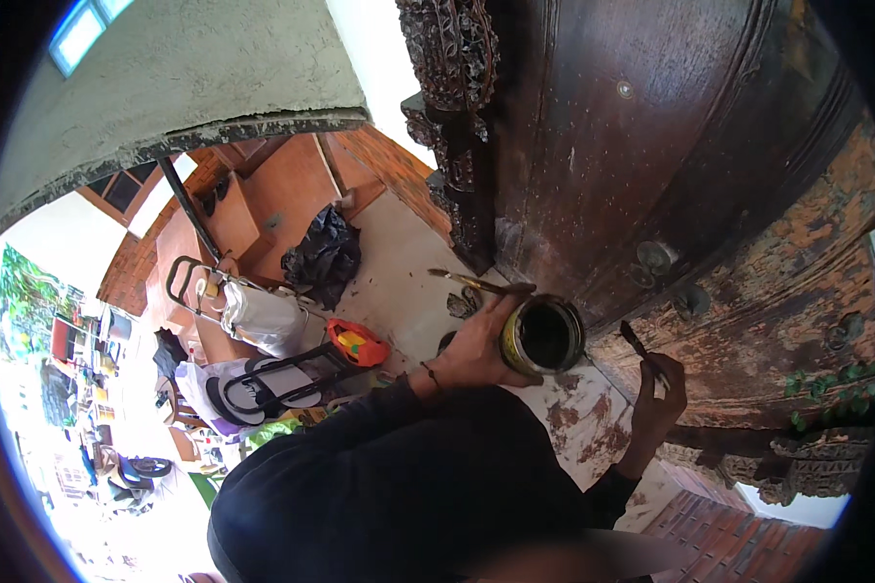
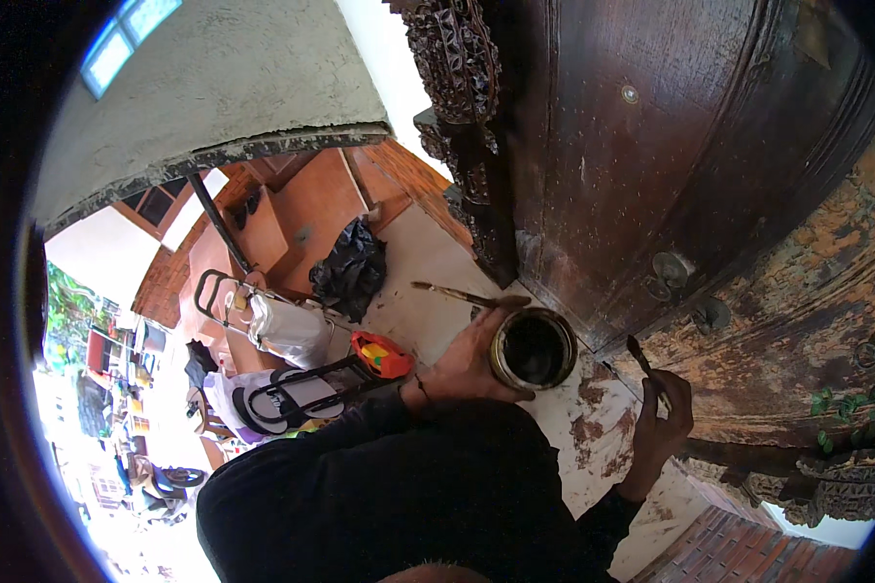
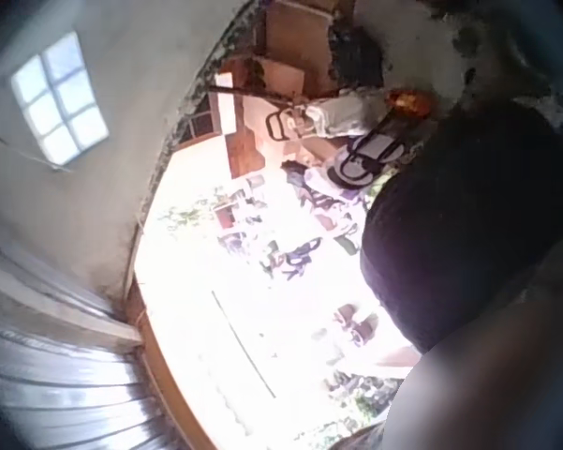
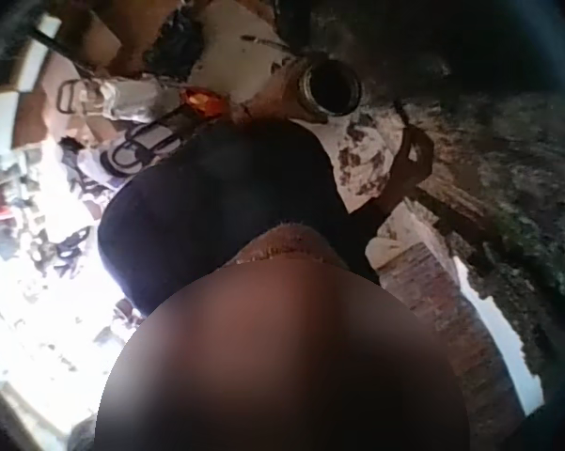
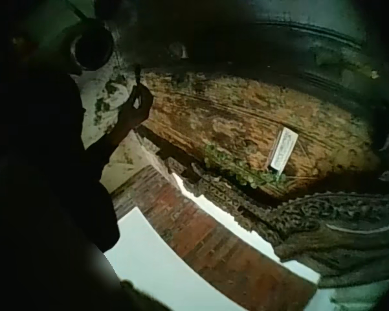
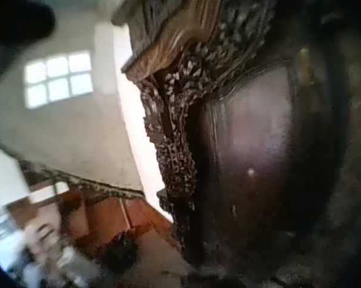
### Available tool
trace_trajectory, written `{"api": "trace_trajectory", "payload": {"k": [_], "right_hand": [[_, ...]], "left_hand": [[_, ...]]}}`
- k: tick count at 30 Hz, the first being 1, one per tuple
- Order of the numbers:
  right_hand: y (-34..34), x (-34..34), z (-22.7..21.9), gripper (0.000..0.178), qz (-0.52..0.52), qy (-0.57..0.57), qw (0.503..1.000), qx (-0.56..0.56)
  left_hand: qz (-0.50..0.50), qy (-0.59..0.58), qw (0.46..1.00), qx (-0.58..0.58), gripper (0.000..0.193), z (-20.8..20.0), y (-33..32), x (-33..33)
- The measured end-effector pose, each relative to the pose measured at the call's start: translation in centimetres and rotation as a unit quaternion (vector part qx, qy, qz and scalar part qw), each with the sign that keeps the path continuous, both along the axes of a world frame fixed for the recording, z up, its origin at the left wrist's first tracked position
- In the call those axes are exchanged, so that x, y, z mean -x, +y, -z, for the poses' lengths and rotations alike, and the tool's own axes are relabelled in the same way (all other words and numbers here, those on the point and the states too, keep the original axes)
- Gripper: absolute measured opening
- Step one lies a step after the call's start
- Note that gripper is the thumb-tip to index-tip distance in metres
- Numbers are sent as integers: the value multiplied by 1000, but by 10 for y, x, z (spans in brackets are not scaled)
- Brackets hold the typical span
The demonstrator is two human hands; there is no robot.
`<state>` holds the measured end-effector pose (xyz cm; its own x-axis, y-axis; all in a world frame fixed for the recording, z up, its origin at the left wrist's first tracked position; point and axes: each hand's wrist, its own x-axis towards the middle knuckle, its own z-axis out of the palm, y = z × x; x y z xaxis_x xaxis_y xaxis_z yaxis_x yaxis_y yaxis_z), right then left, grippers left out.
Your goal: Applying a dark varnish or wood stain to an ornate wooden cabinet or door frame using a paintbrush.
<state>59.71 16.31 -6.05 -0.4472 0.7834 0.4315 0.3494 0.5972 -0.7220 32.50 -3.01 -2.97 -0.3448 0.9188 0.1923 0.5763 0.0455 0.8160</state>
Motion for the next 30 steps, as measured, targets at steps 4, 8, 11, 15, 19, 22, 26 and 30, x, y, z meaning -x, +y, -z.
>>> {"api": "trace_trajectory", "payload": {"k": [4, 8, 11, 15, 19, 22, 26, 30], "right_hand": [[-4, 29, -20, 16, 65, 40, 996, -35], [-1, 72, -40, 21, 49, 126, 986, -94], [1, 123, -63, 24, -10, 243, 964, -106], [-25, 220, -121, 27, -87, 276, 950, -118], [-43, 303, -144, 29, -150, 134, 960, -195], [-49, 355, -142, 28, -118, 29, 973, -195], [-50, 390, -136, 25, -103, -72, 969, -213], [-45, 408, -139, 21, -106, -156, 959, -210]], "left_hand": [[-42, 5, 999, -20, 119, 6, 0, 36], [-78, 7, 997, -28, 115, 11, 9, 90], [-78, 17, 996, -48, 113, 14, 12, 140], [-58, 33, 993, -92, 111, 0, 24, 207], [-34, 51, 995, -83, 111, -12, 23, 258], [-8, 27, 996, -89, 111, -7, 28, 290], [22, 10, 995, -92, 108, -16, 27, 312], [44, 27, 993, -103, 107, -15, 36, 327]]}}
